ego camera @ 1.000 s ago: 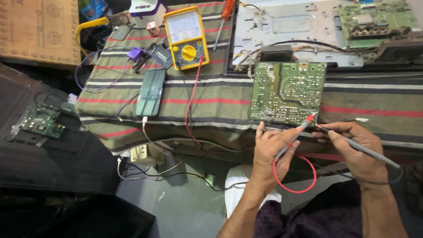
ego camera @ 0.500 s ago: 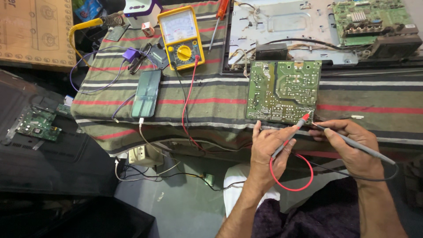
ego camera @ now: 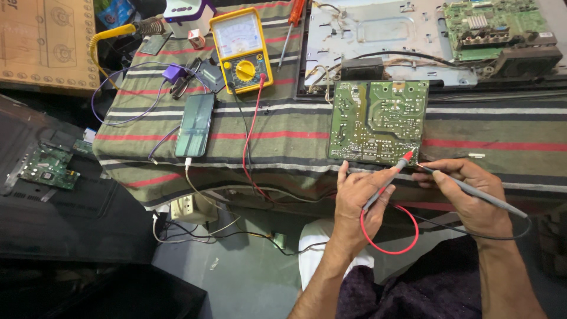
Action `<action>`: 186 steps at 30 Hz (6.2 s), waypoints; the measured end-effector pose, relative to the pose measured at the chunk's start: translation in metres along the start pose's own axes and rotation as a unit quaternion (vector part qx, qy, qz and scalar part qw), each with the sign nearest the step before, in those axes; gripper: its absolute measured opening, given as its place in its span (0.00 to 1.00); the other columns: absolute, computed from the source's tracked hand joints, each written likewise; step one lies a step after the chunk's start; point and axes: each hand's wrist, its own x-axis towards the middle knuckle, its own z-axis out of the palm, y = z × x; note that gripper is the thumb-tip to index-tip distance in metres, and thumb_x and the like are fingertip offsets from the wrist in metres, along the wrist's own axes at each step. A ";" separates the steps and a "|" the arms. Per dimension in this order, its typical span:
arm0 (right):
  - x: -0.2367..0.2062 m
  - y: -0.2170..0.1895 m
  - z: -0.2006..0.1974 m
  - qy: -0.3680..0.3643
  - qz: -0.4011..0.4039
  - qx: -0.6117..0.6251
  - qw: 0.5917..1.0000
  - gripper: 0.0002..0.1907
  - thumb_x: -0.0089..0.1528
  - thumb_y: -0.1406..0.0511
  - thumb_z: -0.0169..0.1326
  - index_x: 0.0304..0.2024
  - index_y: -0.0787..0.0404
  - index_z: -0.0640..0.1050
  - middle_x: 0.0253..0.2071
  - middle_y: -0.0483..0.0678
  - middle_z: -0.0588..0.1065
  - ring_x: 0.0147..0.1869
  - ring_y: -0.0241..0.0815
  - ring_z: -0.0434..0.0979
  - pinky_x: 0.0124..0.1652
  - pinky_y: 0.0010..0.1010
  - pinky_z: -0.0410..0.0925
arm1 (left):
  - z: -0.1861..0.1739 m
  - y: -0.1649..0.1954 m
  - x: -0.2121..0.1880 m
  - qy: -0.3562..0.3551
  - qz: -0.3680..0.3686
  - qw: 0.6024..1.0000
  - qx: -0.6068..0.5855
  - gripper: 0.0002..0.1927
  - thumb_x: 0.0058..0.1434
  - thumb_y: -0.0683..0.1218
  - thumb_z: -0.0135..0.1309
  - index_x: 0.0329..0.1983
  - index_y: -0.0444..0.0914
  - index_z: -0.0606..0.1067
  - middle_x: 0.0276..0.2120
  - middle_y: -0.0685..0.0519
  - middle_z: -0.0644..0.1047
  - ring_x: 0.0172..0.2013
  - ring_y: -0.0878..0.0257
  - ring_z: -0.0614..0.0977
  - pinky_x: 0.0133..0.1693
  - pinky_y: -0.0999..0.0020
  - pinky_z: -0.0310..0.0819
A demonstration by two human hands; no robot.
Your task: The person uses a multimeter to test multiple points on a green circuit board. They hold the board with one hand and probe various solder joints and traces with the multimeter leads, occasionally repositioning the board on the workbench.
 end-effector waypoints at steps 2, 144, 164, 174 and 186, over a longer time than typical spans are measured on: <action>0.000 0.003 -0.001 -0.001 -0.002 0.002 1.000 0.11 0.69 0.74 0.49 0.52 0.71 0.77 0.47 0.57 0.81 0.50 0.45 0.83 0.53 0.33 0.77 | 0.000 -0.001 -0.001 0.004 0.005 1.000 0.004 0.20 0.65 0.40 0.61 0.60 0.46 0.77 0.49 0.57 0.82 0.48 0.60 0.80 0.74 0.45 0.50; 0.015 0.021 -0.022 0.004 0.003 0.027 1.000 0.10 0.68 0.73 0.50 0.50 0.70 0.76 0.49 0.57 0.81 0.52 0.43 0.83 0.52 0.30 0.76 | 0.032 -0.027 -0.003 0.027 0.044 0.998 -0.041 0.14 0.68 0.42 0.57 0.56 0.39 0.78 0.48 0.51 0.82 0.55 0.53 0.81 0.74 0.39 0.46; 0.012 0.016 -0.017 0.011 0.010 0.018 1.000 0.11 0.67 0.72 0.50 0.51 0.71 0.77 0.47 0.56 0.81 0.51 0.43 0.83 0.52 0.30 0.77 | 0.027 -0.028 -0.003 -0.004 0.052 0.999 -0.009 0.18 0.65 0.41 0.60 0.58 0.43 0.78 0.50 0.54 0.82 0.56 0.54 0.80 0.74 0.39 0.45; -0.005 0.022 0.032 -0.008 -0.006 0.000 1.000 0.09 0.73 0.75 0.44 0.54 0.75 0.71 0.50 0.63 0.77 0.56 0.49 0.81 0.59 0.40 0.74 | -0.019 -0.046 -0.035 0.001 0.040 0.999 0.003 0.19 0.69 0.44 0.62 0.61 0.50 0.75 0.53 0.62 0.80 0.57 0.62 0.79 0.75 0.48 0.47; -0.006 0.010 0.031 0.027 0.000 -0.036 0.999 0.10 0.70 0.75 0.49 0.52 0.75 0.75 0.49 0.61 0.79 0.51 0.47 0.82 0.55 0.35 0.75 | -0.012 -0.044 -0.029 -0.008 0.043 0.999 0.016 0.19 0.67 0.44 0.61 0.61 0.49 0.77 0.53 0.61 0.81 0.56 0.58 0.79 0.79 0.39 0.46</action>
